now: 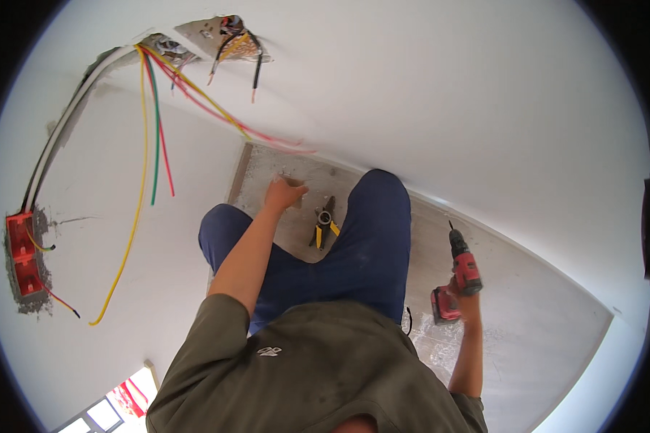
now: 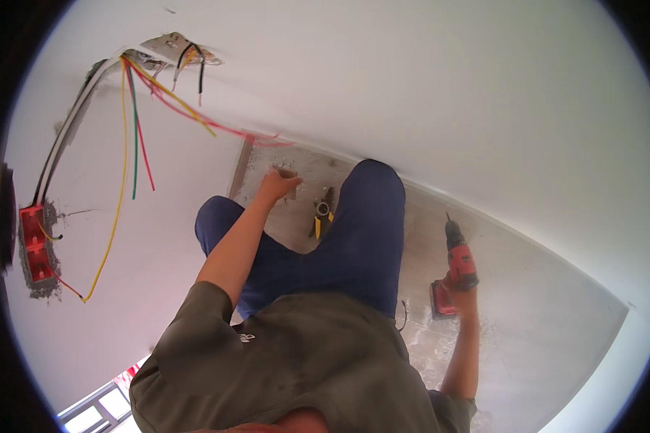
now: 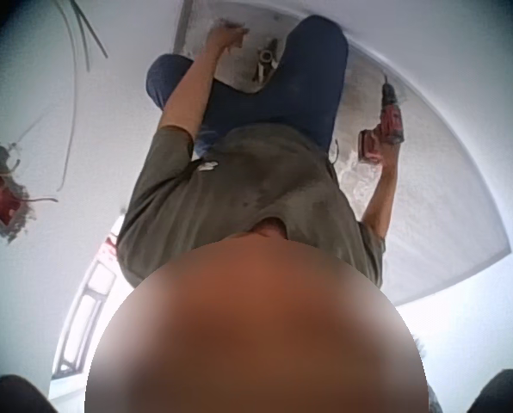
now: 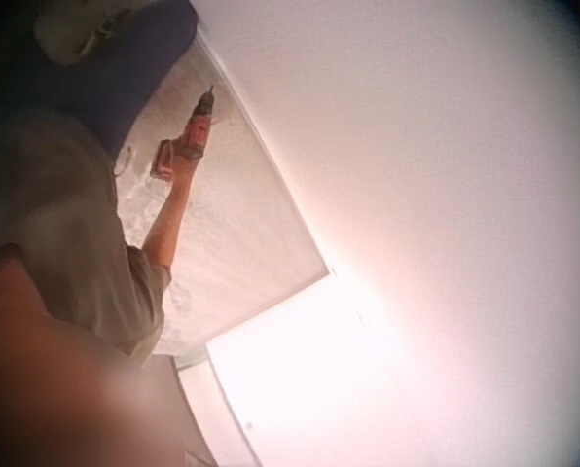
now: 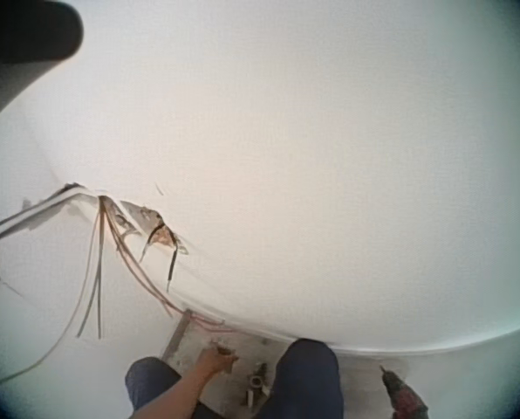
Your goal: Installing and organizing electrical wiring inside wall junction boxes.
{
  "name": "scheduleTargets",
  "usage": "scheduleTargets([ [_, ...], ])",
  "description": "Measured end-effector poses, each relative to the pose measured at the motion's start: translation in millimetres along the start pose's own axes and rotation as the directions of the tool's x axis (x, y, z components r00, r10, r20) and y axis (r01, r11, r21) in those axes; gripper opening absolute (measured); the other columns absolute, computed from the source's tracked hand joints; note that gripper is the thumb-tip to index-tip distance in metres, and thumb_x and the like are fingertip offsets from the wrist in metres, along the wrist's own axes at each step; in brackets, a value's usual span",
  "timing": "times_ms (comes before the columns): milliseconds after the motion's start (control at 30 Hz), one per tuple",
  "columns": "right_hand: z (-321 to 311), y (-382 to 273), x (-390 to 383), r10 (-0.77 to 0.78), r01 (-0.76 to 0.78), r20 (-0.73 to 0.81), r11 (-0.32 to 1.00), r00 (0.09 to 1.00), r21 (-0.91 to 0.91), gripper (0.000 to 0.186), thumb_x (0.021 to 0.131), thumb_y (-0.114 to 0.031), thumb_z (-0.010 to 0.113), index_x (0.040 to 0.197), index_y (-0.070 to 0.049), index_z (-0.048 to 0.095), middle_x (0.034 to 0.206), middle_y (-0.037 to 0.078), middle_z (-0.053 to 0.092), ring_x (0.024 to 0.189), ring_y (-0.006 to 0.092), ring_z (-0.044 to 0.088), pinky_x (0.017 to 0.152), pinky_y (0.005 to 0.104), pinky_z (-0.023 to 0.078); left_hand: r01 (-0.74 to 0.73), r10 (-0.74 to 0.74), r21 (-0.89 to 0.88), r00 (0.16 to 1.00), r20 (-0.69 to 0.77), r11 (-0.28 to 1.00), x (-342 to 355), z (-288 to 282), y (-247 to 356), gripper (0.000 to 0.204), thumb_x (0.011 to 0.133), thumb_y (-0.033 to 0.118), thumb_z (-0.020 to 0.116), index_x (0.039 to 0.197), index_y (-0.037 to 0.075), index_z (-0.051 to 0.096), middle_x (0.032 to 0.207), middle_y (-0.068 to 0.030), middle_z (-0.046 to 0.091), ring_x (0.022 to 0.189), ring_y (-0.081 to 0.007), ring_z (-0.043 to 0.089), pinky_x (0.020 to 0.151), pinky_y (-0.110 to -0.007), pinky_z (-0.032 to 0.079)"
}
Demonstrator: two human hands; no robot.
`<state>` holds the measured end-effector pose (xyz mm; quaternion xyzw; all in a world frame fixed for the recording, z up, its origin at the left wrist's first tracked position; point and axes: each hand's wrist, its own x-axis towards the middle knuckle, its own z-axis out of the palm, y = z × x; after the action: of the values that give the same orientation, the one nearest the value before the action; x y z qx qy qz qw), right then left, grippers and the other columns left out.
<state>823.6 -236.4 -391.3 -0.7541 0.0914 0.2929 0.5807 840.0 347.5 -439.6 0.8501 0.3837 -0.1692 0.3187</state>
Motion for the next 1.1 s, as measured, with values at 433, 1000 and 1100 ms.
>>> scheduleTargets([
  [433, 34, 147, 10, -0.102, 0.075, -0.499, 0.994, 0.86, -0.074, 0.048, 0.082, -0.003, 0.081, 0.125, -0.003, 0.058, 0.104, 0.004, 0.067, 0.095, 0.0177, 0.064, 0.087, 0.0337, 0.051, 0.156, -0.192, -0.175, 0.959, -0.208, 0.972, 62, 18, -44, 0.085, 0.082, 0.042, 0.08, 0.141, -0.009, 0.046, 0.144, -0.0285, 0.049, 0.129, -0.0437, 0.052, 0.1, -0.052, 0.051],
  [1000, 27, 213, 46, -0.279, 0.389, -0.636, 0.92, 0.72, 0.037, 0.019, 0.097, -0.021, 0.062, 0.112, -0.01, 0.057, 0.082, 0.006, 0.06, 0.085, 0.0205, 0.057, 0.079, 0.0356, 0.048, -0.611, 0.147, -0.791, 0.781, -0.607, -0.027, -131, -258, 70, 0.036, 0.105, 0.027, 0.054, 0.124, -0.003, 0.06, 0.106, -0.0105, 0.068, 0.095, -0.0208, 0.067, 0.084, -0.037, 0.058],
  [1100, 34, 234, 34, -0.163, 0.294, -0.657, 0.951, 0.736, 0.093, 0.03, 0.1, -0.032, 0.061, 0.121, -0.011, 0.057, 0.085, 0.008, 0.063, 0.088, 0.0228, 0.059, 0.08, 0.0375, 0.049, -0.627, 0.26, -0.779, 0.753, -0.604, 0.007, -147, -275, 109, 0.039, 0.106, 0.03, 0.053, 0.125, -0.003, 0.06, 0.103, -0.0096, 0.068, 0.091, -0.0194, 0.066, 0.08, -0.034, 0.056],
])
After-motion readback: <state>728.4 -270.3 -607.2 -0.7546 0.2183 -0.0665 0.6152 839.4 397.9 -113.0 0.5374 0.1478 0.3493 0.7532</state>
